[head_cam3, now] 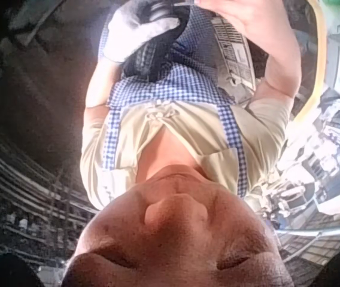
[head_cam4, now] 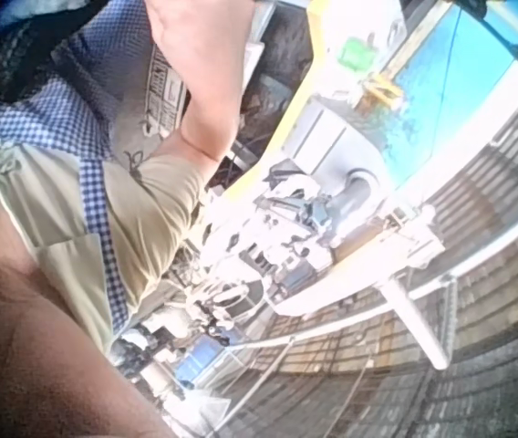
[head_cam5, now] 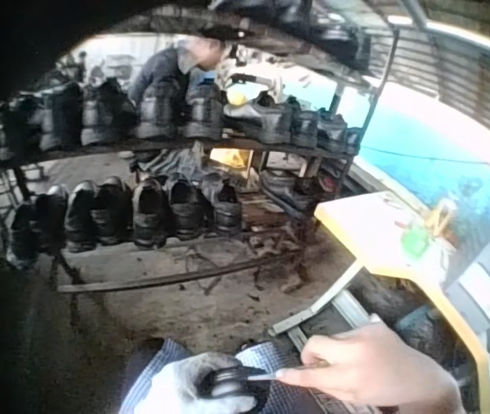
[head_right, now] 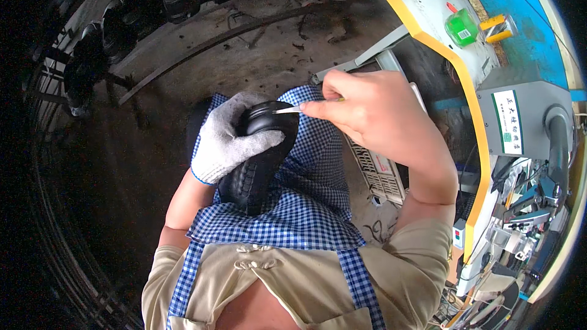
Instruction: The person repeatedly picks up black shoes from a rack, uses a small knife to trim excess material from the sole and heel areas, and returns the shoes to the rack. The process is repeated for multiple shoes in a consistent sequence.
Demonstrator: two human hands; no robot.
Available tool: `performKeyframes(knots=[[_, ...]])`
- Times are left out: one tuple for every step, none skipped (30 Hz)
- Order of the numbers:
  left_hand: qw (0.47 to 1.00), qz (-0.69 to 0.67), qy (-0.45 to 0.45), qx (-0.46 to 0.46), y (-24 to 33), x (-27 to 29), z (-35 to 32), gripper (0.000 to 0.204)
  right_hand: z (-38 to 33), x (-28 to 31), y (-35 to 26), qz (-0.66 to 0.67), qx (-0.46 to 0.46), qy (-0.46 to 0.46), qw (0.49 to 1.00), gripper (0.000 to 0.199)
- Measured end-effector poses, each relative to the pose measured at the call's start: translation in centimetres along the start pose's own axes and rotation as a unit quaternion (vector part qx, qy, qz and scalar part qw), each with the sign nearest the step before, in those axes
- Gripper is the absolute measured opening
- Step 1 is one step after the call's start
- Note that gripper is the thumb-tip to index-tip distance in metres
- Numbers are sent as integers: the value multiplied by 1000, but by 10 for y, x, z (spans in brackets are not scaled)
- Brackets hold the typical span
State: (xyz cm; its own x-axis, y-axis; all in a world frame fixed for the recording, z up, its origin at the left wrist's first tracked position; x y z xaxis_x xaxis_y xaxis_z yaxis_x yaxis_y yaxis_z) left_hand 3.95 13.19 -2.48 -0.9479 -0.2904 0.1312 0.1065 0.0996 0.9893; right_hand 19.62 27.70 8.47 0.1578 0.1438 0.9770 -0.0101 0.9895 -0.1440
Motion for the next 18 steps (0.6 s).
performKeyframes(knots=[[1000, -8, 0, -1, 0, -1, 0, 52, 0, 0, -1, -2, 7, -10, 1000, 16], [1000, -6, -6, -3, 0, -2, 0, 52, 0, -1, -2, -4, 7, -12, 1000, 19], [1000, -3, -10, -4, 1, -2, 1, 52, 0, -2, -2, -5, 9, -14, 1000, 22], [1000, -1, -15, -5, 2, -2, 1, 52, 1, -3, -3, -6, 11, -16, 1000, 25], [1000, 14, -18, -12, -1, -4, 3, 52, 6, -8, -5, -17, 23, -26, 999, 25], [999, 29, -24, -19, -5, -7, 6, 52, 11, -13, -9, -28, 33, -33, 999, 25], [998, 45, -30, -26, -6, -9, 7, 52, 13, -16, -10, -38, 43, -41, 997, 25], [999, 30, -23, -11, -5, -7, 4, 53, 13, -13, -8, -36, 33, -22, 999, 25], [1000, 14, -12, 5, 0, -3, 0, 53, 13, -6, -5, -34, 26, -5, 999, 26], [1000, -3, 0, 22, 2, 1, -3, 54, 13, -1, -2, -32, 19, 13, 999, 26], [1000, -25, 6, 12, 1, 4, -1, 54, 12, 4, 2, -4, 9, 33, 999, 28], [997, -73, 6, 14, -1, 9, -2, 54, 10, 4, 3, 16, 4, 49, 999, 28], [993, -120, 6, 15, -6, 14, -3, 54, 8, 2, 3, 36, -2, 65, 997, 29], [986, -168, 6, 16, -11, 18, -3, 54, 6, -2, 3, 56, -7, 81, 995, 29], [980, -198, 19, 16, -13, 22, -4, 56, 5, -6, 2, 67, -10, 90, 994, 29], [977, -212, 25, 9, -15, 26, -5, 56, 3, -12, -1, 77, -18, 101, 992, 30], [974, -225, 31, 2, -17, 30, -6, 56, 1, -17, -3, 88, -27, 112, 989, 30], [970, -240, 38, -6, -19, 33, -7, 57, 0, -21, -6, 99, -35, 121, 987, 31]])
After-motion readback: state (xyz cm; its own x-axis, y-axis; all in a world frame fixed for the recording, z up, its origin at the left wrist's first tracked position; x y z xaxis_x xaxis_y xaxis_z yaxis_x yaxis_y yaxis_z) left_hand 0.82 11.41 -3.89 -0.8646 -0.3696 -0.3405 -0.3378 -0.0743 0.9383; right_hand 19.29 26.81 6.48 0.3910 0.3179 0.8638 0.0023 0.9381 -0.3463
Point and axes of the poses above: each hand's wrist, its own z-axis towards the middle knuckle, its own x-axis out of the back of the hand, y = z × x, the point moved 3 cm from there along z, towards the middle knuckle, and after that the axes turned 2 degrees about -y, right-handed, at the moved point
